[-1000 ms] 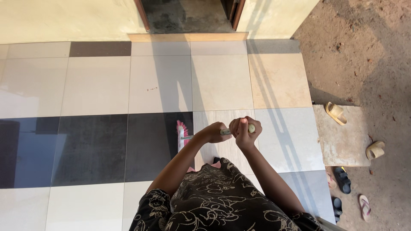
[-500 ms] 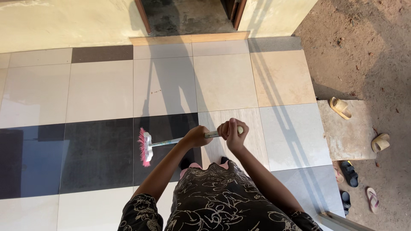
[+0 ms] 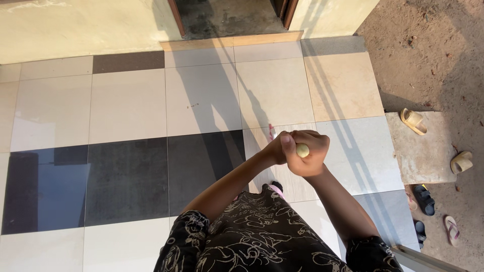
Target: The person sweeps a tiled floor using a broom, moving debris towards the edge of the entryway.
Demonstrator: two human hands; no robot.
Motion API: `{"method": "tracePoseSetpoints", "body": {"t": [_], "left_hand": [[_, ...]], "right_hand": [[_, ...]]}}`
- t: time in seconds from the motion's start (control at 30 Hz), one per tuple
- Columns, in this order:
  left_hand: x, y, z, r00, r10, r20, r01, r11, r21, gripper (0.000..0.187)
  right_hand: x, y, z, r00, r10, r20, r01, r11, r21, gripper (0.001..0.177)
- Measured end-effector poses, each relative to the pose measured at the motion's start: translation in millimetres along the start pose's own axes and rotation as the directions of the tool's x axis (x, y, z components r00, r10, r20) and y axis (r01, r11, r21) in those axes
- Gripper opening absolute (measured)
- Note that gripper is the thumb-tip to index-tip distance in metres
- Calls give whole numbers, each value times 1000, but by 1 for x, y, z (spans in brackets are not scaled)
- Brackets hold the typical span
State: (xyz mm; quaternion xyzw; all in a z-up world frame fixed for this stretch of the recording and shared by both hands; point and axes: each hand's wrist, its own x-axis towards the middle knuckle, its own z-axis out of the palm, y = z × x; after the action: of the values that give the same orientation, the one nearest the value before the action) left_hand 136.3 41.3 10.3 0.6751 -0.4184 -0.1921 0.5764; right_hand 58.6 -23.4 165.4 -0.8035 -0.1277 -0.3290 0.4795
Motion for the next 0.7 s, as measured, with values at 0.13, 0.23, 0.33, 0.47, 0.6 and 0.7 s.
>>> {"method": "tracePoseSetpoints", "body": {"t": [0.13,0.23,0.33,0.47,0.6,0.7], "left_hand": [[-2,-37,-6,989,-135,67,141,986,-92,21],[-8,-40,-10,890,-447,94,422,883,205,25],[-26,-33,-21,887,-453,85,416,866,277,36],[-55,-40,-42,846,-530,66,478,807,347,39],[-94,-67,-68,762,-646,38,582,710,396,35],[-114,-78,-86,773,-635,-10,574,692,437,34]], "right_hand": [[-14,30,25,987,142,-71,-137,988,76,44],[-26,39,25,947,278,-159,-221,927,303,53],[-35,44,27,918,354,-176,-236,848,475,58],[-52,61,50,917,359,-175,-212,808,550,56],[-79,81,100,904,398,-156,-212,735,644,53],[-86,89,117,889,445,-109,-246,665,705,52]]}}
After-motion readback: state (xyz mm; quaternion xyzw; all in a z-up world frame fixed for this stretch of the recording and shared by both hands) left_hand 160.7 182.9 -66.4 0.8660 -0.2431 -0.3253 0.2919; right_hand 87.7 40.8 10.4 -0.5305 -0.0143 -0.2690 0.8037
